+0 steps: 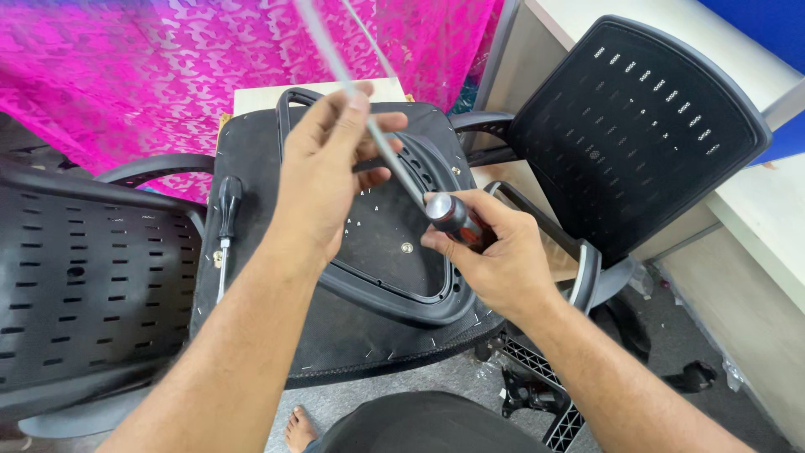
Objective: The person uses a screwdriver to attach a black plastic frame to the underside of an office chair seat. They align the frame, insert screws, and tighten them one by one. The person then flips the chair over and continues to secure the frame with additional screws.
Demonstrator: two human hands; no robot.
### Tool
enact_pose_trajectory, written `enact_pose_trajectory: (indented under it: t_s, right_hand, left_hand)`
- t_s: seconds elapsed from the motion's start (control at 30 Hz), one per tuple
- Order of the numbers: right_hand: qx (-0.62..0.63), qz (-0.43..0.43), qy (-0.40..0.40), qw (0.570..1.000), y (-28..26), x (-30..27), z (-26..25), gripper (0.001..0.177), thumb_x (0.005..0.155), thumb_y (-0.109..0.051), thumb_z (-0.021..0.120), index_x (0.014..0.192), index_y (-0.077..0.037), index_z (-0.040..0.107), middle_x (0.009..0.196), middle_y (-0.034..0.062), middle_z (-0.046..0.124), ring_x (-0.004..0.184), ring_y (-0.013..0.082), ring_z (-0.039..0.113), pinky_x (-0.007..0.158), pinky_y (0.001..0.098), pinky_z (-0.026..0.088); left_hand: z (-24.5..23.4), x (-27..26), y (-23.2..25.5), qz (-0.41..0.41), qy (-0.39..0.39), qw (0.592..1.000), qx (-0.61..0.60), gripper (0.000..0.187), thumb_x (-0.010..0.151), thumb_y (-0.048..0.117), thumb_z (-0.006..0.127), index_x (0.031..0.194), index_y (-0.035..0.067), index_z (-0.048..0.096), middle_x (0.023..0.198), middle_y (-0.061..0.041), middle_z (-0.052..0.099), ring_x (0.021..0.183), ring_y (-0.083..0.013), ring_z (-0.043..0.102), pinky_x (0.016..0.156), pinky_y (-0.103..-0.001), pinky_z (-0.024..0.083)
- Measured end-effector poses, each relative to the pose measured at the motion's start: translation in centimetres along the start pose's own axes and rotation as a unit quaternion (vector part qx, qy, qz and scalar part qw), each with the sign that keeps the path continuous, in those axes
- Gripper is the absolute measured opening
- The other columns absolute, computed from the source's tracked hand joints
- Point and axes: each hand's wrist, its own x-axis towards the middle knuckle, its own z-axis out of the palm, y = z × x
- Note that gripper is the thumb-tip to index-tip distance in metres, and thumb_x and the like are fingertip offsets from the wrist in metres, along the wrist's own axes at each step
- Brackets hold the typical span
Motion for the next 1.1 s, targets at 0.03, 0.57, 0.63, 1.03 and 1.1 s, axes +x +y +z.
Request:
enact_pose_trajectory:
  t_s: [0.03, 0.57, 0.63, 1.03, 1.1]
  right_hand:
    - [-0.005, -0.028, -0.022, 0.999, 0.1, 0.1, -0.2, 0.039, 0.079, -0.007, 0.086, 0.116, -0.011, 0.074, 0.090, 0.0011, 0.074, 0.081, 0.0074, 0.064, 0.075, 0.0252, 0.053]
    - [-0.083, -0.041, 0.245, 0.965, 2.9, 2.3, -1.3, 0.045, 0.088, -0.003, 0.083, 0.130, -0.004, 0.065, 0.131, 0.0140, 0.054, 0.105, 0.0196, 0.067, 0.089, 0.0335, 0.057]
    - [-0.040, -0.046, 0.282, 0.958, 2.6, 1.8, -0.8, 0.053, 0.086, -0.001, 0.074, 0.137, -0.006, 0.059, 0.140, 0.0112, 0.047, 0.102, 0.0165, 0.068, 0.085, 0.0313, 0.058]
    - [0.356, 0.244, 0.112, 0.895, 2.0, 4.6, 4.2, 0.042, 0.094, -0.016, 0.072, 0.133, -0.008, 0.060, 0.081, 0.0084, 0.065, 0.047, 0.0048, 0.039, 0.038, 0.0212, 0.026]
    - [0.390, 0.237, 0.129, 0.881, 2.2, 5.7, 3.9, 0.044, 0.092, -0.013, 0.069, 0.134, -0.009, 0.054, 0.086, 0.0129, 0.073, 0.046, 0.0043, 0.041, 0.037, 0.0209, 0.027]
  left_hand:
    - [-0.4, 0.1, 0.6, -0.004, 0.029, 0.999, -0.024, 0.044, 0.101, 0.036, 0.053, 0.136, 0.011, 0.059, 0.107, -0.006, 0.078, 0.093, -0.0148, 0.070, 0.076, -0.033, 0.057]
    - [-8.9, -1.2, -2.2, 0.013, 0.196, 0.910, -0.365, 0.039, 0.106, 0.040, 0.046, 0.125, 0.008, 0.060, 0.111, -0.007, 0.070, 0.103, -0.0215, 0.069, 0.086, -0.027, 0.060]
    - [-8.6, -1.5, -3.3, 0.020, 0.203, 0.892, -0.404, 0.039, 0.107, 0.041, 0.045, 0.123, 0.008, 0.058, 0.113, -0.008, 0.069, 0.107, -0.0228, 0.068, 0.091, -0.028, 0.061]
    - [-2.7, -3.4, -6.5, -0.038, 0.157, 0.889, -0.429, 0.039, 0.101, 0.043, 0.046, 0.125, 0.014, 0.056, 0.128, -0.005, 0.067, 0.124, -0.0214, 0.060, 0.104, -0.042, 0.050]
    - [-2.6, -4.8, -6.5, -0.064, 0.131, 0.910, -0.388, 0.036, 0.100, 0.036, 0.052, 0.127, 0.012, 0.058, 0.127, -0.005, 0.068, 0.121, -0.0192, 0.060, 0.102, -0.041, 0.050]
